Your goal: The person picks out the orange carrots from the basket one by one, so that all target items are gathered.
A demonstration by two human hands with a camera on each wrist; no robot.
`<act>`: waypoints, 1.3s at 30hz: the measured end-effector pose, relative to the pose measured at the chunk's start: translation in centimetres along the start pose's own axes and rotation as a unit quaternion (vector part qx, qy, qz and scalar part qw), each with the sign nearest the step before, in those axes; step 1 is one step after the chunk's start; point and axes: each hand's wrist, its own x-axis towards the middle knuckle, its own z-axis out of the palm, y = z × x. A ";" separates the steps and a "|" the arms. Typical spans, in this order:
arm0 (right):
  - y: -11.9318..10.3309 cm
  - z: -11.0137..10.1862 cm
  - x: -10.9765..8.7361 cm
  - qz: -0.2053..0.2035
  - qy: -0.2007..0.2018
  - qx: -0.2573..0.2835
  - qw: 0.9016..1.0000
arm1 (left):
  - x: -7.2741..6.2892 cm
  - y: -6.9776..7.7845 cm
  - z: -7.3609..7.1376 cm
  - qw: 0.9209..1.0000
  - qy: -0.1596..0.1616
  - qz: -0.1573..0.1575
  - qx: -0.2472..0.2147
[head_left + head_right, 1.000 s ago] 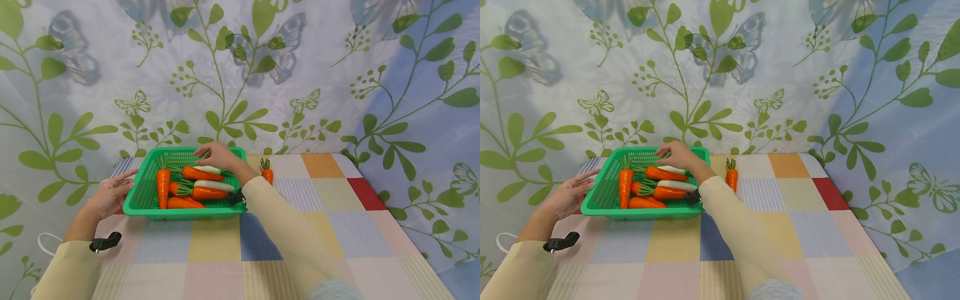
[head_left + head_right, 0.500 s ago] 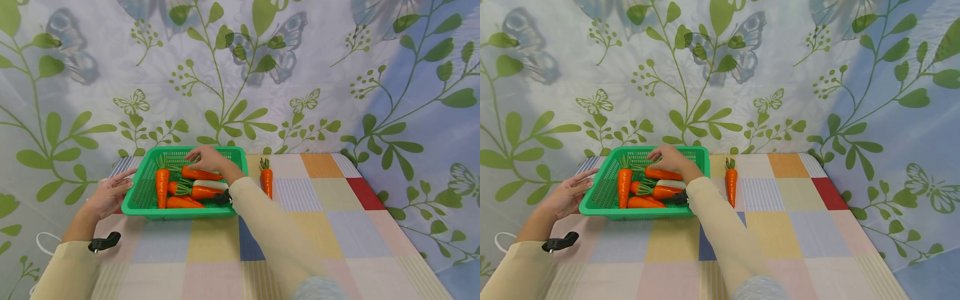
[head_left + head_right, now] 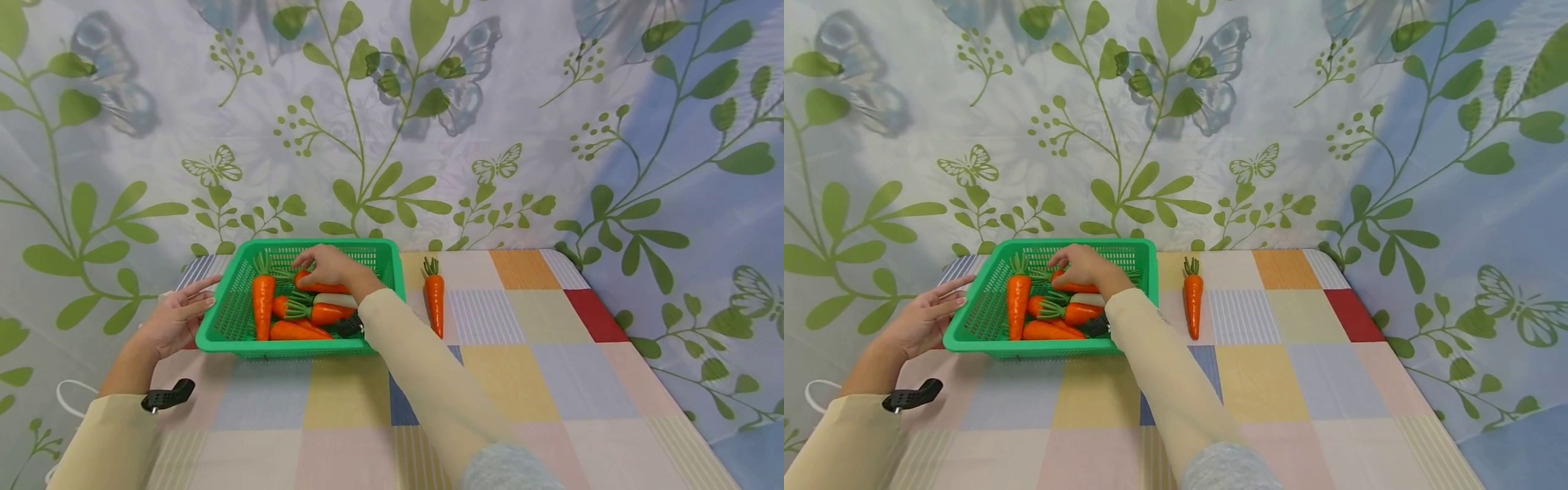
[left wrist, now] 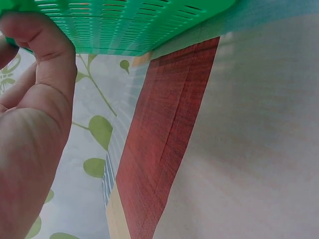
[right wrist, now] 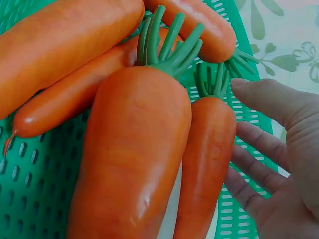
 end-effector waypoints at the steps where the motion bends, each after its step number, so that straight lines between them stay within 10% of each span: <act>1: -0.1 0.0 0.1 0.004 -0.003 -0.004 1.000 | 0.0 0.0 0.0 1.000 0.001 0.000 0.000; 39: -0.8 0.6 0.4 0.066 -0.034 -0.038 0.997 | -0.2 -0.1 0.3 1.000 0.004 -0.001 -0.005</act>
